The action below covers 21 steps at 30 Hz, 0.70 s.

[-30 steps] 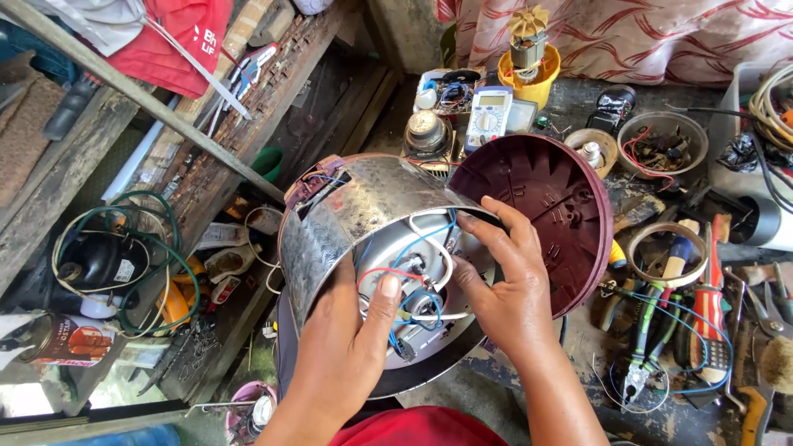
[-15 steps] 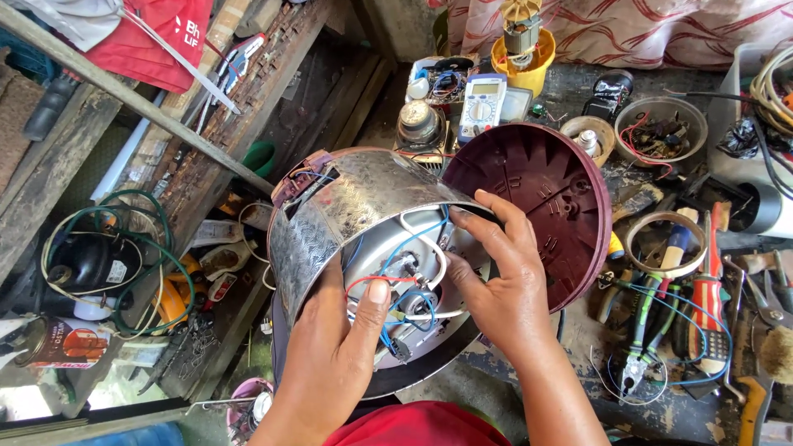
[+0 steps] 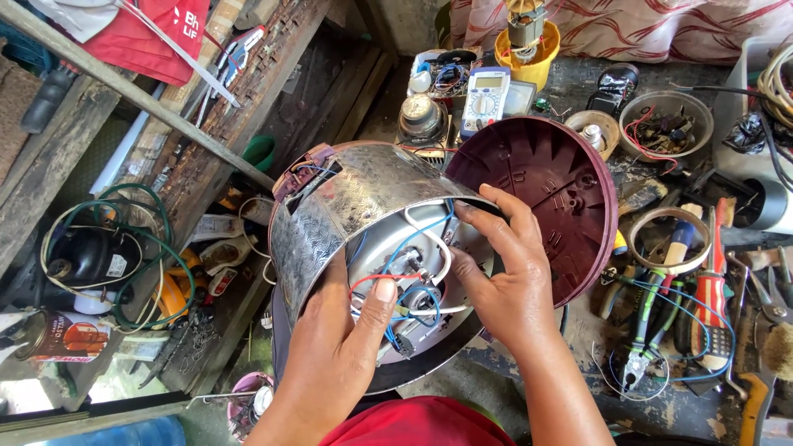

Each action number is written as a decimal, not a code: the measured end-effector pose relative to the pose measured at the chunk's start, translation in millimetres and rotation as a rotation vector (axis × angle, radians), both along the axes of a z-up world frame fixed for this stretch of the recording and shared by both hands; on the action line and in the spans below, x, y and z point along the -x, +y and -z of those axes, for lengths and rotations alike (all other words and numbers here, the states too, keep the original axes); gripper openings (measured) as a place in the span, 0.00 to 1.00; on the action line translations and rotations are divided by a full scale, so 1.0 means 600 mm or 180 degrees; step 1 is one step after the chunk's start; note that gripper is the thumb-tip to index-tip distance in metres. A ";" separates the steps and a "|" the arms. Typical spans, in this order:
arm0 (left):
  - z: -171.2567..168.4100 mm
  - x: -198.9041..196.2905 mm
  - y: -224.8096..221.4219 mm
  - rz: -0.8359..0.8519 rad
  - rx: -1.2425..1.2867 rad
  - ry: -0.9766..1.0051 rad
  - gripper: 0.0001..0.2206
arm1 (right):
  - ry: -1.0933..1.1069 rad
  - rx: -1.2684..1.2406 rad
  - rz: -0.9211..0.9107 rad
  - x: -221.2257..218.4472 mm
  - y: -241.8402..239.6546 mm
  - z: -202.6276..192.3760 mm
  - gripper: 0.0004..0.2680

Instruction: The person works on a disassembled rice cooker lying on a cluttered workbench, holding the metal body with one hand while routing and pressing the internal red, blue and white wires and the heating/thermostat assembly with the other. They reposition the cooker repeatedly and continue adjusting the wiring and internal components by hand.

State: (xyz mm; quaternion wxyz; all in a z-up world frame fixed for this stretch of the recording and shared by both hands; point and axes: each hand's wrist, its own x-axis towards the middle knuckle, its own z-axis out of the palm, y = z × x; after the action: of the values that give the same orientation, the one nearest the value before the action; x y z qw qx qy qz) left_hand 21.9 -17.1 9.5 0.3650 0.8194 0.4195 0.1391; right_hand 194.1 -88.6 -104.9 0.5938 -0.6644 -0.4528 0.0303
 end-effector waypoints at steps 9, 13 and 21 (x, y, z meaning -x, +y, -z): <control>0.004 0.001 0.003 -0.0032 -0.0029 0.0060 0.31 | 0.0054 0.0011 -0.0005 0.001 -0.001 -0.003 0.14; 0.004 0.000 0.003 0.0073 -0.0174 -0.0062 0.32 | 0.0021 0.0010 0.0020 0.000 0.001 -0.001 0.14; 0.005 0.001 0.003 -0.0001 -0.0130 0.0076 0.32 | 0.0001 -0.0025 -0.0005 -0.001 0.001 0.002 0.14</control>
State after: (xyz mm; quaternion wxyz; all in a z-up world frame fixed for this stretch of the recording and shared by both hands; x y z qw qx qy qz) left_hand 21.5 -15.1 6.6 0.3431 0.8282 0.4211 0.1380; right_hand 194.9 -88.2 -106.0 0.5965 -0.6617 -0.4533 0.0290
